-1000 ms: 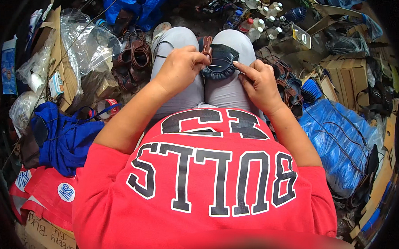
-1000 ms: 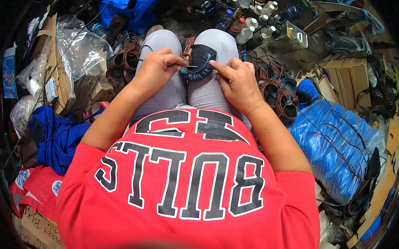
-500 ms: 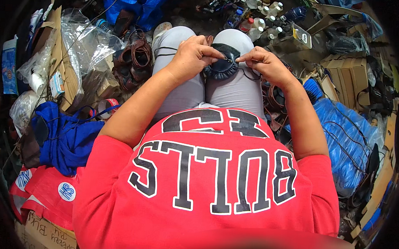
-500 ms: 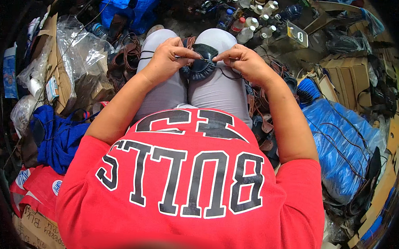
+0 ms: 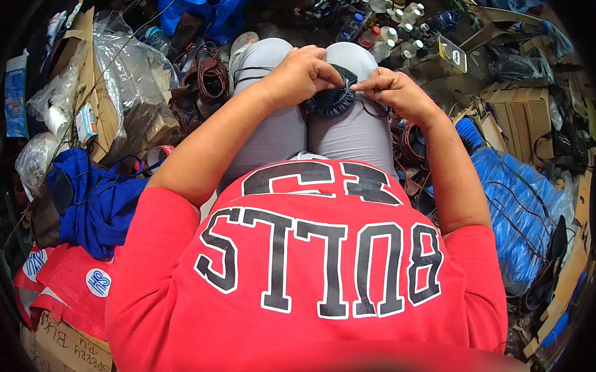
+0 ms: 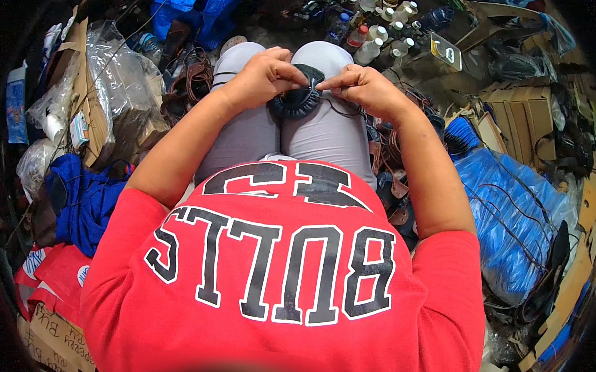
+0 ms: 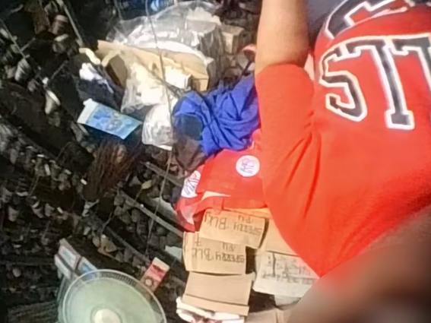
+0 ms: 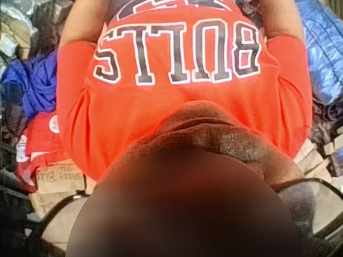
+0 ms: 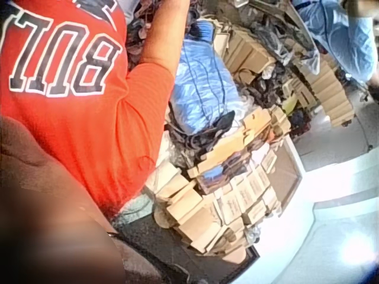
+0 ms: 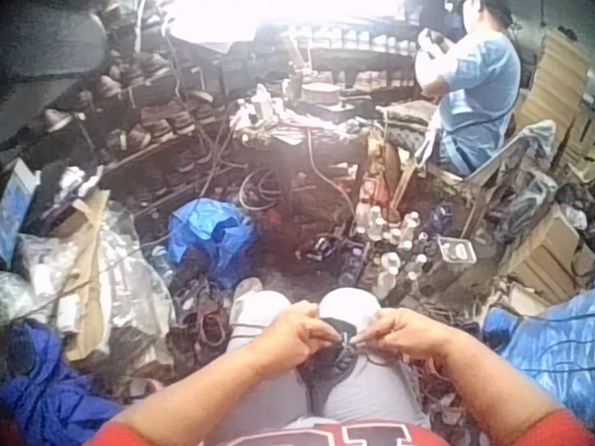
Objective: Stitching a black shoe component by hand using a needle and thread.
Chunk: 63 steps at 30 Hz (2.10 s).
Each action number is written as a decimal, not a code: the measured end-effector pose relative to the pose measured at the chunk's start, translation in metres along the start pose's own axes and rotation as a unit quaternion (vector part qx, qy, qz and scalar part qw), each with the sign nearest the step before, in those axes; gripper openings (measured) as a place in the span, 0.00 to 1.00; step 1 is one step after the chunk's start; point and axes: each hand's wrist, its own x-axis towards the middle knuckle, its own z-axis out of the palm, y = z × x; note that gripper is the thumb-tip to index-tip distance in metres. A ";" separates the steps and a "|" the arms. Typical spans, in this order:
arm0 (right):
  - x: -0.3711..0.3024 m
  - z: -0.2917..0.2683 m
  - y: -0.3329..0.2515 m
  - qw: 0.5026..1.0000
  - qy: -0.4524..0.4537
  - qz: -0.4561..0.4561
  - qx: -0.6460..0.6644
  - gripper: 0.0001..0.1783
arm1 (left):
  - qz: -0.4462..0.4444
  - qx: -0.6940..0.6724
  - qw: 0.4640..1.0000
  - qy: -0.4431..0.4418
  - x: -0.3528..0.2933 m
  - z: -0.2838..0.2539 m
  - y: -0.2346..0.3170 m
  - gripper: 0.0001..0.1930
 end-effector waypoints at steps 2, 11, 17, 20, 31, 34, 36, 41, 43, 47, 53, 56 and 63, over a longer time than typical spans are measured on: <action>0.000 0.001 -0.002 1.000 0.001 -0.005 -0.024 0.16 | 0.087 0.097 0.991 -0.017 0.000 -0.005 0.005 0.11; -0.002 0.016 0.000 0.975 0.055 0.059 0.207 0.15 | -0.223 -0.197 0.955 -0.012 -0.013 0.011 0.004 0.10; 0.006 0.017 0.000 0.987 0.074 0.027 0.140 0.09 | -0.233 -0.307 0.921 -0.048 -0.002 0.025 0.004 0.08; 0.009 0.015 -0.002 0.990 0.050 0.040 0.125 0.07 | -0.156 -0.097 0.981 -0.057 0.006 0.017 0.012 0.04; -0.005 0.007 0.009 0.972 0.065 0.013 0.225 0.09 | -0.200 -0.012 0.974 -0.108 -0.005 -0.009 0.020 0.02; -0.009 0.013 0.008 0.986 0.102 -0.027 0.126 0.10 | -0.207 -0.079 0.968 -0.116 -0.001 -0.003 0.020 0.04; -0.017 0.007 0.005 0.995 0.078 0.039 0.050 0.11 | -0.182 -0.042 0.975 -0.123 0.002 -0.001 0.022 0.06; -0.039 -0.031 0.009 0.977 0.116 -0.022 0.177 0.06 | -0.074 0.013 0.990 -0.123 0.006 -0.003 0.030 0.06; -0.028 -0.042 0.020 0.984 0.168 -0.035 0.057 0.09 | -0.059 0.064 0.985 -0.152 0.009 -0.004 0.032 0.05; -0.010 -0.041 0.033 0.912 0.239 0.075 -0.326 0.11 | -0.019 0.105 0.983 -0.147 0.011 -0.006 0.033 0.06; -0.021 -0.012 -0.024 0.907 0.184 -0.120 -0.360 0.09 | -0.068 0.054 0.987 -0.134 0.004 -0.006 0.032 0.06; -0.010 0.009 -0.049 0.862 0.060 -0.127 -0.487 0.03 | -0.020 0.069 0.989 -0.128 0.002 -0.004 0.025 0.06; -0.013 -0.004 -0.003 0.872 0.070 -0.151 -0.461 0.02 | 0.106 0.190 0.973 -0.079 -0.039 -0.038 0.003 0.04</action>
